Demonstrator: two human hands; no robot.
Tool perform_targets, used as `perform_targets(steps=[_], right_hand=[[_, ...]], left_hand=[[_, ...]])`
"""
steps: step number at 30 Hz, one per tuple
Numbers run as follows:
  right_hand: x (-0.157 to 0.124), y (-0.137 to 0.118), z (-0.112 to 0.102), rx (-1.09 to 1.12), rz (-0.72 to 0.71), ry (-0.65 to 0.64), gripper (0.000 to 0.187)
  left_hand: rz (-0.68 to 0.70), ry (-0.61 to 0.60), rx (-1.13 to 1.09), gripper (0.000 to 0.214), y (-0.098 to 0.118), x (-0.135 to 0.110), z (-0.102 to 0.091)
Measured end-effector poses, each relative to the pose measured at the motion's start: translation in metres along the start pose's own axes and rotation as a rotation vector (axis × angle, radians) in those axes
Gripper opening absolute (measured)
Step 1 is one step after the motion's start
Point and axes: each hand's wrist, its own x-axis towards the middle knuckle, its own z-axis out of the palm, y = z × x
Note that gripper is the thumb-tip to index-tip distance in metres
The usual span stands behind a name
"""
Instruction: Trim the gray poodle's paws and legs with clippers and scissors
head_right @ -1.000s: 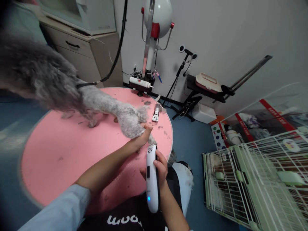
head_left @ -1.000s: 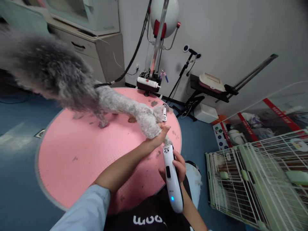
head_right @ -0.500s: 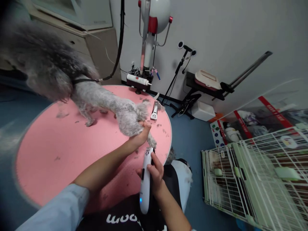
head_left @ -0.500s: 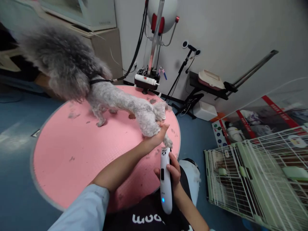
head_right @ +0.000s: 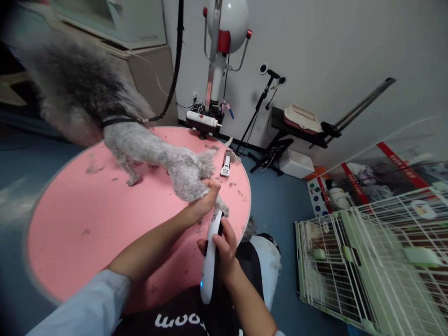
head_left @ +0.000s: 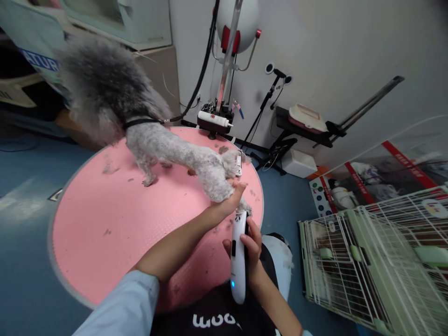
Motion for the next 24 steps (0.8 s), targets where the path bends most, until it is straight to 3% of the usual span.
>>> perform_targets(steps=[10, 18, 21, 24], right_hand=[[0.017, -0.009, -0.006, 0.099, 0.125, 0.078, 0.054], [0.026, -0.008, -0.013, 0.120, 0.087, -0.056, 0.050], [0.028, -0.014, -0.020, 0.162, 0.181, -0.105, 0.044], [0.033, -0.021, -0.026, 0.184, 0.312, -0.065, 0.038]], left_hand=[[0.022, 0.026, -0.032, 0.049, 0.008, 0.001, -0.003], [0.055, -0.007, -0.007, 0.051, -0.001, 0.000, -0.002], [0.083, -0.038, -0.016, 0.050, -0.004, -0.001, -0.001], [0.096, -0.068, -0.028, 0.048, -0.006, -0.003, 0.000]])
